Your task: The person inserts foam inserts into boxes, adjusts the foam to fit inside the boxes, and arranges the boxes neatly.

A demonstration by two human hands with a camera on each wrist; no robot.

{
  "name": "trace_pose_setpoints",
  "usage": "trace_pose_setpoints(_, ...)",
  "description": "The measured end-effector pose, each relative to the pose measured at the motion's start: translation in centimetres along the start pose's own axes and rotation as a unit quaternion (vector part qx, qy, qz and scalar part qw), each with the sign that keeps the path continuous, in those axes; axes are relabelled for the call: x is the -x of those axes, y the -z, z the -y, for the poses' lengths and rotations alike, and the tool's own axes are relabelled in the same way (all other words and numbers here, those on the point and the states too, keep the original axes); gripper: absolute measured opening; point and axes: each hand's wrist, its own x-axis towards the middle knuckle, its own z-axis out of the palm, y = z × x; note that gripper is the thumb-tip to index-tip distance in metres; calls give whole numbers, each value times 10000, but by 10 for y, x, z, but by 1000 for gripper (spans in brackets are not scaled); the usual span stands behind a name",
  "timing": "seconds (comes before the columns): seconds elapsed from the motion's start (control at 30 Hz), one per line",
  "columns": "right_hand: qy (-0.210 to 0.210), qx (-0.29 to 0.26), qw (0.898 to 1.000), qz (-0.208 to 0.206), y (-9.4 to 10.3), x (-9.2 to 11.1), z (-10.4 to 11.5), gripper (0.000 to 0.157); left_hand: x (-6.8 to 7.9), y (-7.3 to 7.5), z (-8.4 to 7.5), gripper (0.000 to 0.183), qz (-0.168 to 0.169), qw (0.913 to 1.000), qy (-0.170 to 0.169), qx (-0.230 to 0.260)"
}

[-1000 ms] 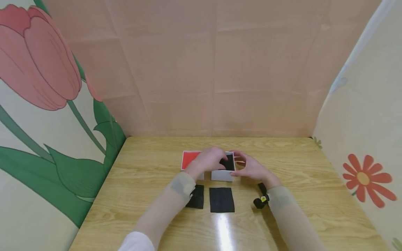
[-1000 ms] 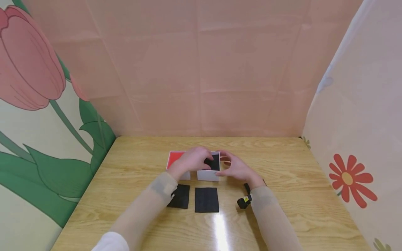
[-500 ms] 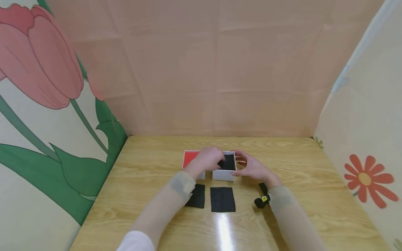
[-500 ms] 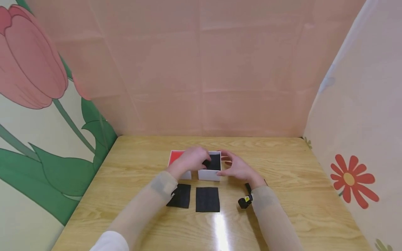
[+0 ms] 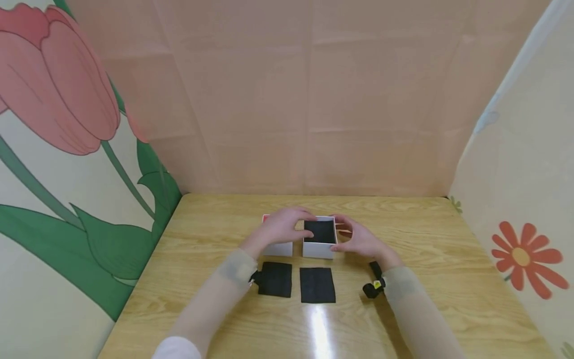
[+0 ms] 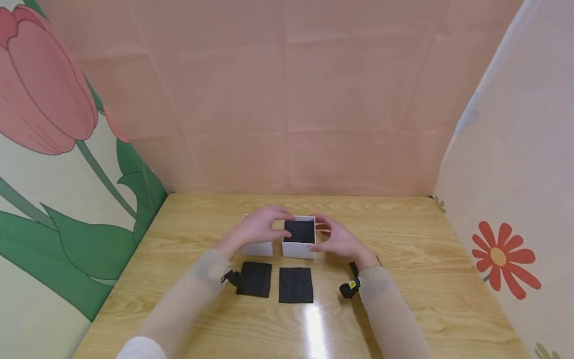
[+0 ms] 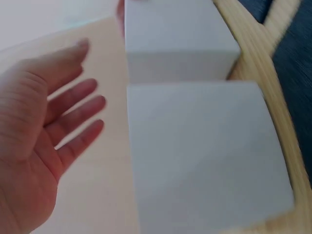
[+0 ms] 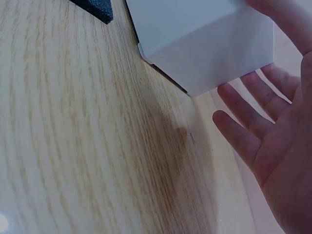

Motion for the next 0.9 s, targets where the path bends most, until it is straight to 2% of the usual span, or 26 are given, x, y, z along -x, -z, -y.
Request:
trace_pose_setpoints(0.1, -22, -22, 10000, -8, 0, 0, 1, 101, 21, 3, 8, 48, -407, 9986, -80, 322)
trace_pose_setpoints(0.23, -55, 34, 10000, -45, 0, -1, 0, 102, 48, 2, 20, 36, -874, 9939, -360, 568)
trace_pose_setpoints(0.37, -28, 56, 10000, -53, 0, -1, -1, 101, 71, -3, 32, 24, -1052, 9907, -640, 574)
trace_pose_setpoints(0.5, 76, 69, 9999, -43, 1, 0, -2, 100, 92, -11, 40, 20, -1162, 9857, -1034, 648)
trace_pose_setpoints(0.57, 111, 98, 9999, -35, 1, 1, -3, 100, 101, -15, 41, 22, -1106, 9851, -1144, 651)
trace_pose_setpoints(0.67, 71, 120, 9999, -39, 2, 1, -4, 101, 113, -23, 43, 29, -777, 9891, -1066, 659)
trace_pose_setpoints(0.8, 64, 48, 10000, -49, 2, 0, -6, 101, 123, -28, 40, 48, -76, 9967, -511, 627)
trace_pose_setpoints(0.9, 99, -19, 9999, -80, 2, 0, -7, 101, 128, -32, 39, 62, 321, 9980, -164, 515)
